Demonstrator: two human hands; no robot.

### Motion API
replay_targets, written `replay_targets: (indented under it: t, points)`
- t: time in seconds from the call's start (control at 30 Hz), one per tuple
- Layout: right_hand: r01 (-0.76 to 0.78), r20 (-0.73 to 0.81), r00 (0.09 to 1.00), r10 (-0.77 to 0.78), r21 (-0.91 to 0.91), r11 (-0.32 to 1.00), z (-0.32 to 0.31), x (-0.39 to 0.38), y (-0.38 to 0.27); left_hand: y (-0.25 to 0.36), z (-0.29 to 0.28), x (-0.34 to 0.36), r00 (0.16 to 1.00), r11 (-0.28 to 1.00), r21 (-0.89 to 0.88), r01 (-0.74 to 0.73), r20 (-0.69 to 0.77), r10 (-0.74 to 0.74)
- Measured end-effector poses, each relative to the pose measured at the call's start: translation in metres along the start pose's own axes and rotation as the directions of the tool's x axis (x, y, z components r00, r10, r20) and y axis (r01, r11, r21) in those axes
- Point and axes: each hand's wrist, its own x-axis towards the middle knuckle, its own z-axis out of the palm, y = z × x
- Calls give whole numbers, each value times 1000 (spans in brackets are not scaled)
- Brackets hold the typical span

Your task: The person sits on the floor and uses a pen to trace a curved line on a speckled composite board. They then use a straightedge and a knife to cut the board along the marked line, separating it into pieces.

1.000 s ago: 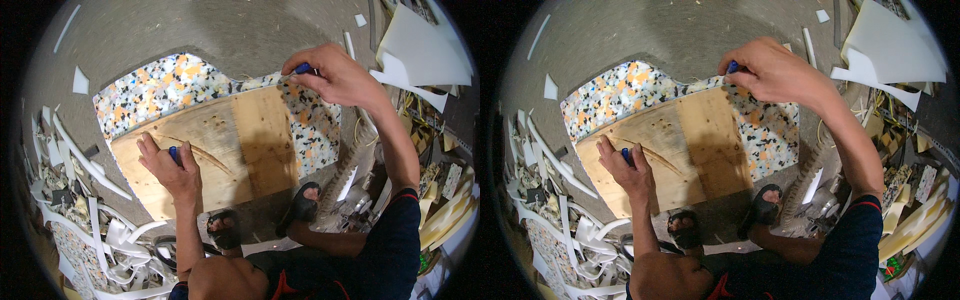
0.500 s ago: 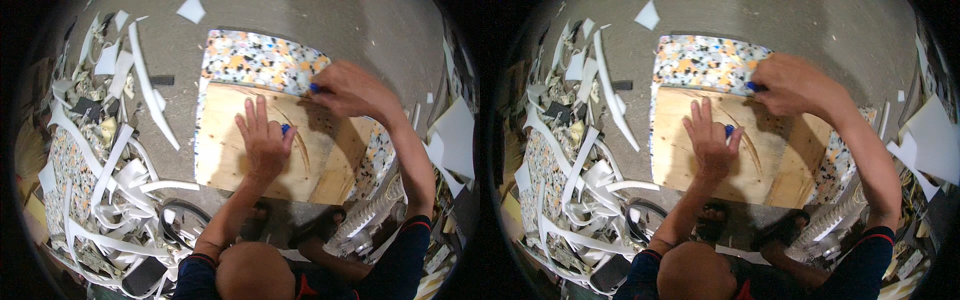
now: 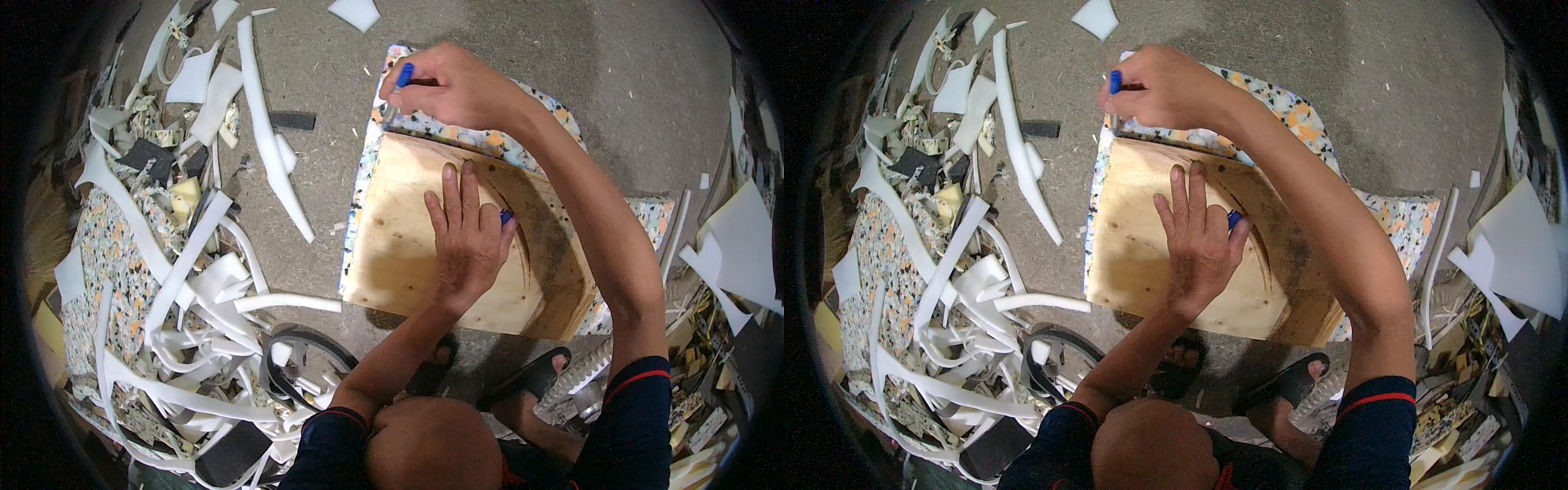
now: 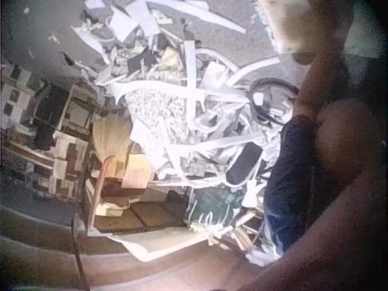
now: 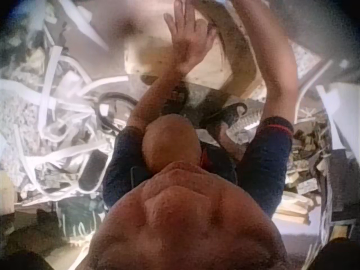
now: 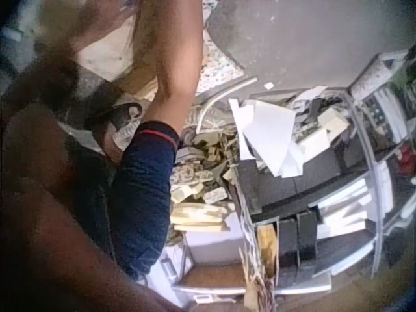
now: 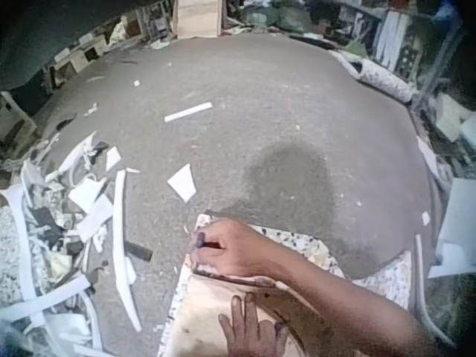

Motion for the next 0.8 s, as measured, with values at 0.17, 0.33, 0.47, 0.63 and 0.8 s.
replay_targets:
  t: [0.17,0.33,0.47,0.63,0.8]
  points:
    - [-178,-57,978,199,256,950,6,-38,18,-2,3,0,999,1000,22,-9,-35,10]
    - [-340,-50,925,378,340,877,-39,-121,35,-9,10,-4,999,993,117,-33,-20,35]
    - [-507,-204,812,546,216,834,-90,-233,30,-9,9,-2,999,993,117,-31,-16,33]
    - [-757,-366,498,786,260,600,-125,-332,10,0,-1,1,999,995,91,-43,22,41]
    - [-614,-733,352,583,289,734,-86,-409,-26,11,-7,-4,999,999,-20,35,28,-35]
